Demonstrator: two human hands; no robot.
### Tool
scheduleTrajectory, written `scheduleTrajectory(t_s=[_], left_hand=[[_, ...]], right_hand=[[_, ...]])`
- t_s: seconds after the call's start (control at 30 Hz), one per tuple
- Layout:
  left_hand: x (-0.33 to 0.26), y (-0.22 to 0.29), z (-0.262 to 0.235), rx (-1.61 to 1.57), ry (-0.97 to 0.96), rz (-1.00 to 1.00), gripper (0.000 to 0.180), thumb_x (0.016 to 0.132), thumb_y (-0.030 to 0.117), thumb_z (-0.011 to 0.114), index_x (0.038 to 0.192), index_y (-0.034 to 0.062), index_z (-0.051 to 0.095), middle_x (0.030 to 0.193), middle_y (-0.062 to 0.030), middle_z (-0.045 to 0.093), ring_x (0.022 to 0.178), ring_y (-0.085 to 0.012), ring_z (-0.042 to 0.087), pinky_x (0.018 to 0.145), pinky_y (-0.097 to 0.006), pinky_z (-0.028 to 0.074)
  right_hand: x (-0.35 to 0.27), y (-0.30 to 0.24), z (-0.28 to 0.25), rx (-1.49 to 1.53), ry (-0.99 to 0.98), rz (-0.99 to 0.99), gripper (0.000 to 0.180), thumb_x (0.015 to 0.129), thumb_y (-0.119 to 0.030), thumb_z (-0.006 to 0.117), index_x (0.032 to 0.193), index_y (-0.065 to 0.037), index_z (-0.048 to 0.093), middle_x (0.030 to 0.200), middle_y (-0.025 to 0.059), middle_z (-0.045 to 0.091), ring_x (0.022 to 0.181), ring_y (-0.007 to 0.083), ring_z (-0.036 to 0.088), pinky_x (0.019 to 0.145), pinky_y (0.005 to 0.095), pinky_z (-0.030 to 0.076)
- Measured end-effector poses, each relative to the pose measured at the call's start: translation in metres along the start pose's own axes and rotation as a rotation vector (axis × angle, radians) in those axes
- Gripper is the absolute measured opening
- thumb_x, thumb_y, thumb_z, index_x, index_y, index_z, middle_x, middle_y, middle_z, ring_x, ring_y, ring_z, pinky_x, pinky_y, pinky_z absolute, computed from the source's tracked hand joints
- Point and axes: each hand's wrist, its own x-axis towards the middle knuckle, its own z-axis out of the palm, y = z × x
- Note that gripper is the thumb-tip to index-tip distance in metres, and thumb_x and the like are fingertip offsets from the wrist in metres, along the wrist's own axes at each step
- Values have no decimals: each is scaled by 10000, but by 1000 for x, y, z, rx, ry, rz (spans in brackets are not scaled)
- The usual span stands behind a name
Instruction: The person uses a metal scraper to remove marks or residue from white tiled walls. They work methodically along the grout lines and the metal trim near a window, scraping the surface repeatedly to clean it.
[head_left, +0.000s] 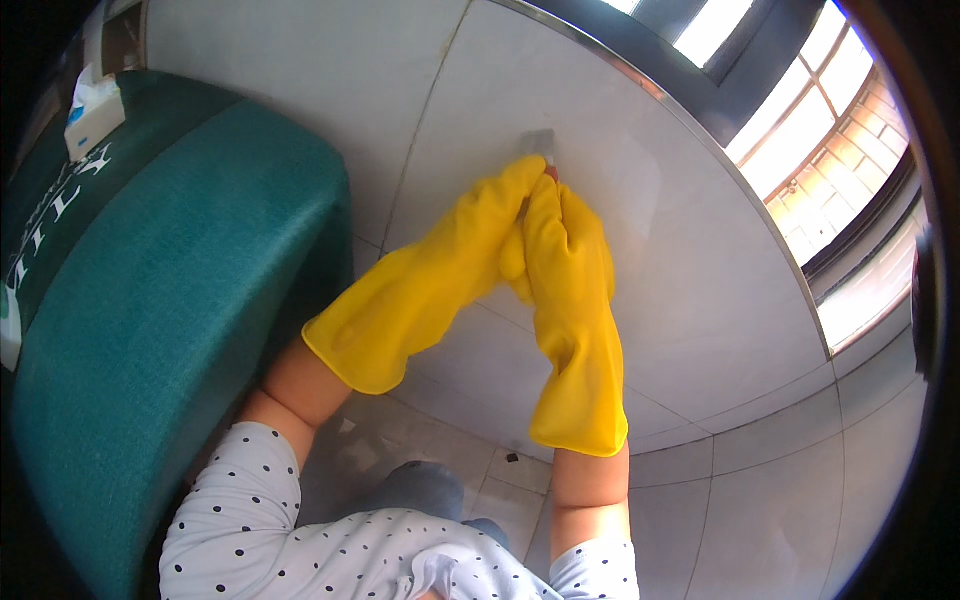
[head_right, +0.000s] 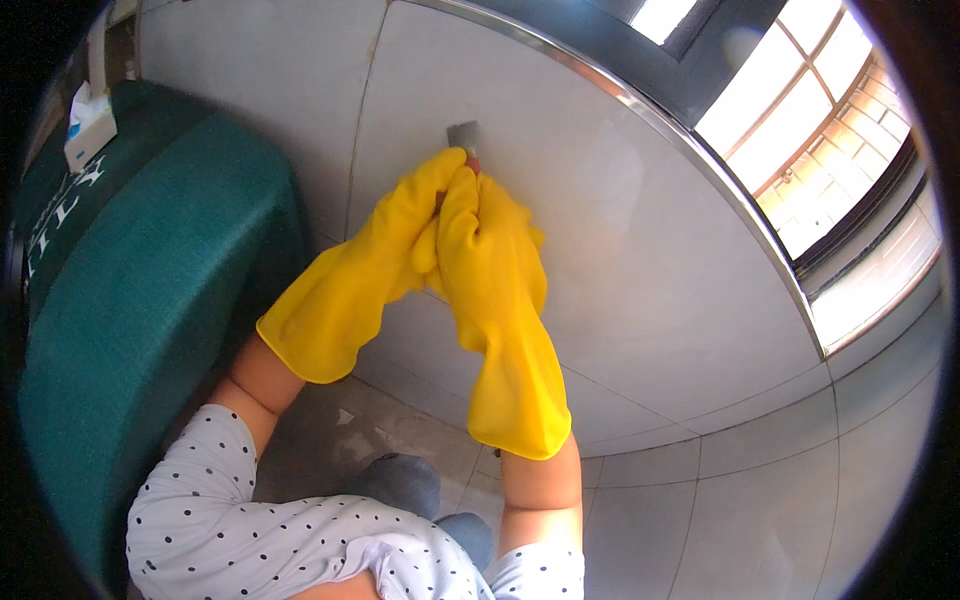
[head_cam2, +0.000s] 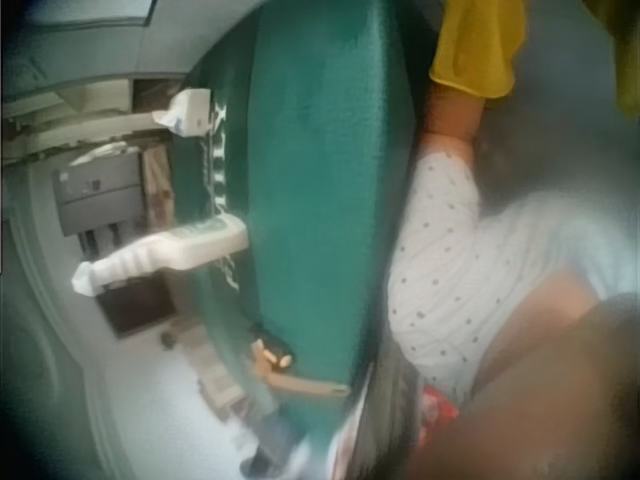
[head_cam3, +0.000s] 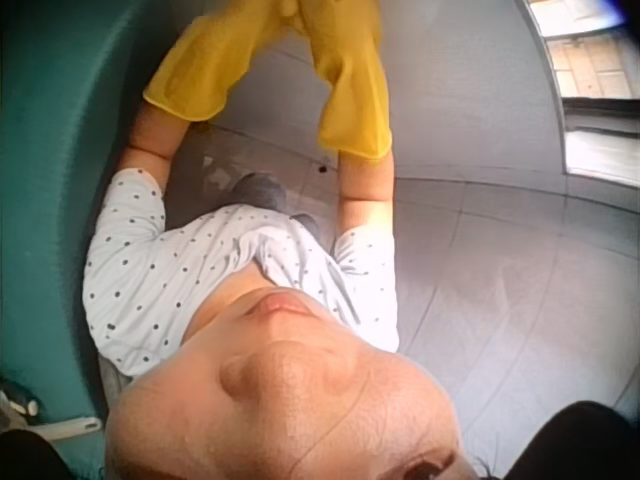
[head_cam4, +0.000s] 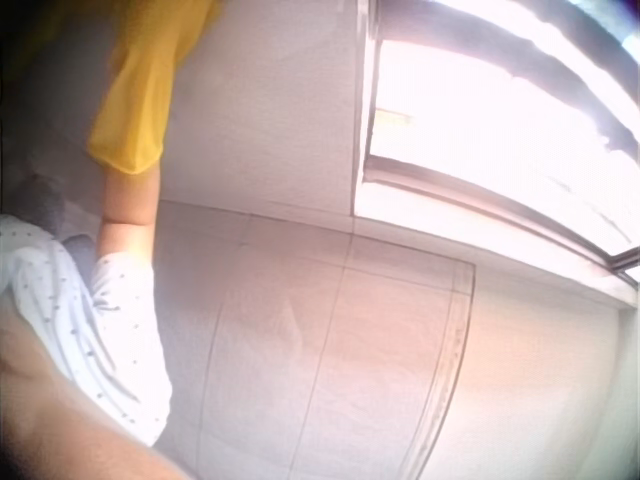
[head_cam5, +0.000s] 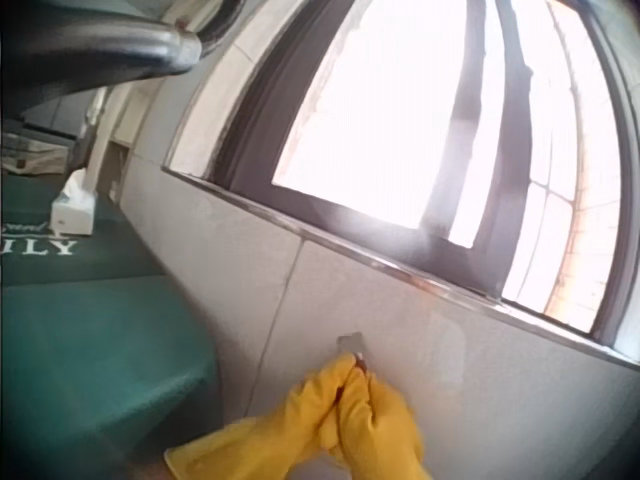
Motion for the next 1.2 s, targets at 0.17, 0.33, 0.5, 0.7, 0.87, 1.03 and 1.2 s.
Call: scheduleTrajectory(t_s=[0.17,0.33,0.5,0.7,0.87,1.03,1.2], left_hand=[[6,2,-24,827,29,331,422,1017,228,607,1414,132,498,1322,-67,585,1181,-196,587,1036,-303,461],[9,-7,-34,679,117,282,402,1006,149,611,1391,101,508,1291,-98,603,1152,-238,597,1038,-338,458],[11,-9,-28,769,56,360,394,1006,141,609,1385,103,508,1276,-86,606,1144,-225,596,1028,-323,459],[9,17,0,692,5,101,418,1012,119,598,1413,128,480,1334,-50,566,1181,-191,567,1030,-304,453],[12,-3,-27,692,0,323,398,1043,182,552,1431,149,472,1346,-39,551,1185,-165,556,1028,-303,455],[13,24,6,28,126,-187,391,1049,327,539,1401,159,510,1323,-31,568,1155,-153,572,1006,-288,460],[14,7,-14,500,44,71,413,1019,306,599,1387,141,514,1328,-42,574,1153,-169,580,1016,-304,457]], right_hand=[[3,-4,3,4,15,-10,423,1070,-424,432,1102,-58,640,791,72,676,662,175,616,586,319,484],[2,-3,4,10,21,-18,425,1070,-426,429,1096,-58,641,795,75,677,666,179,618,588,321,484],[0,-1,1,8,25,-12,428,1070,-428,427,1091,-59,642,799,78,678,670,182,620,590,323,485],[-1,4,-2,-7,40,-6,431,1070,-430,423,1085,-59,643,803,81,679,675,186,622,593,325,486],[3,-4,2,15,37,-29,434,1070,-432,421,1079,-60,644,807,84,680,678,189,623,595,327,487],[1,1,-3,-10,47,-12,437,1070,-433,418,1074,-60,645,810,86,680,682,192,625,597,329,488],[0,-2,0,4,45,-25,440,1070,-435,415,1069,-61,646,814,89,681,686,195,627,599,332,489]])
